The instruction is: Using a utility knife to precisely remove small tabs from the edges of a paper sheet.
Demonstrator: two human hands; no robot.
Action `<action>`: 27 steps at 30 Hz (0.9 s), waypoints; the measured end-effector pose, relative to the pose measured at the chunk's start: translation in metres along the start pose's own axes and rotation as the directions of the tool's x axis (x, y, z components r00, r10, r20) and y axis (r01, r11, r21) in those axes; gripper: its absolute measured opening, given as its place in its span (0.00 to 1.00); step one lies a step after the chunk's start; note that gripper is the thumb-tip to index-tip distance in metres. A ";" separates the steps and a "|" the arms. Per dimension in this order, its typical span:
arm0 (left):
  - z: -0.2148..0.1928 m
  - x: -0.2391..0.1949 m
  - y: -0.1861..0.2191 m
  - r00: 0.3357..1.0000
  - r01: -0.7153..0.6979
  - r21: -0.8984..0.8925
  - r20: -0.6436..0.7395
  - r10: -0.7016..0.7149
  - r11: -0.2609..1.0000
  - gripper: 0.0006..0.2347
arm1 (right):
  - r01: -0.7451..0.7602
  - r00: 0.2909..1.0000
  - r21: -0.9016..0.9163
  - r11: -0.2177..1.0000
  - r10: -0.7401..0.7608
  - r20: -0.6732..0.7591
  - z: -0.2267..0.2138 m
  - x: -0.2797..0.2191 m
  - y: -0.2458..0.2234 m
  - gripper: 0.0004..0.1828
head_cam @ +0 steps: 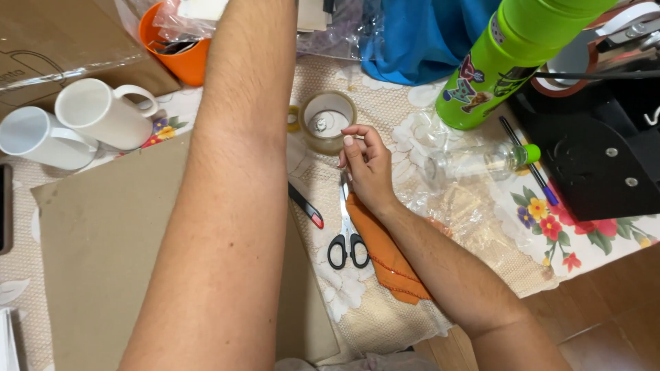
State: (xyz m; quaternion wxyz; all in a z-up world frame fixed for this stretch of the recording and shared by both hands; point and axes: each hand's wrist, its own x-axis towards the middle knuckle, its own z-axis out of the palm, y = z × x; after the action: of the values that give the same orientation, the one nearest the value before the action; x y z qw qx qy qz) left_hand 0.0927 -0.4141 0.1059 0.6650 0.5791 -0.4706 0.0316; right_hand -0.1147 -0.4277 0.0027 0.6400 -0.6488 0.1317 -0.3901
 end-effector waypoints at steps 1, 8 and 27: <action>-0.006 -0.012 0.002 1.000 -0.019 0.012 -0.001 0.019 1.000 0.10 | 0.001 1.000 0.003 1.000 -0.001 -0.002 0.001 0.000 -0.002 0.09; -0.041 -0.063 0.007 0.985 -0.169 0.134 -0.001 0.171 0.976 0.08 | 0.001 1.000 -0.046 0.999 0.000 0.020 0.003 0.000 -0.007 0.08; 0.001 -0.063 0.040 0.840 -0.525 0.399 0.102 0.532 0.752 0.04 | -0.020 1.000 -0.068 0.997 0.021 0.009 0.002 -0.002 -0.018 0.08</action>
State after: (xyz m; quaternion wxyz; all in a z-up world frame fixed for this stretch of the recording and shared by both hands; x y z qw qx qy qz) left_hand 0.0331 -0.3701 0.0934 0.4960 0.5487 -0.5911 0.3217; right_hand -0.1205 -0.4217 0.0188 0.6221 -0.6707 0.1485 -0.3756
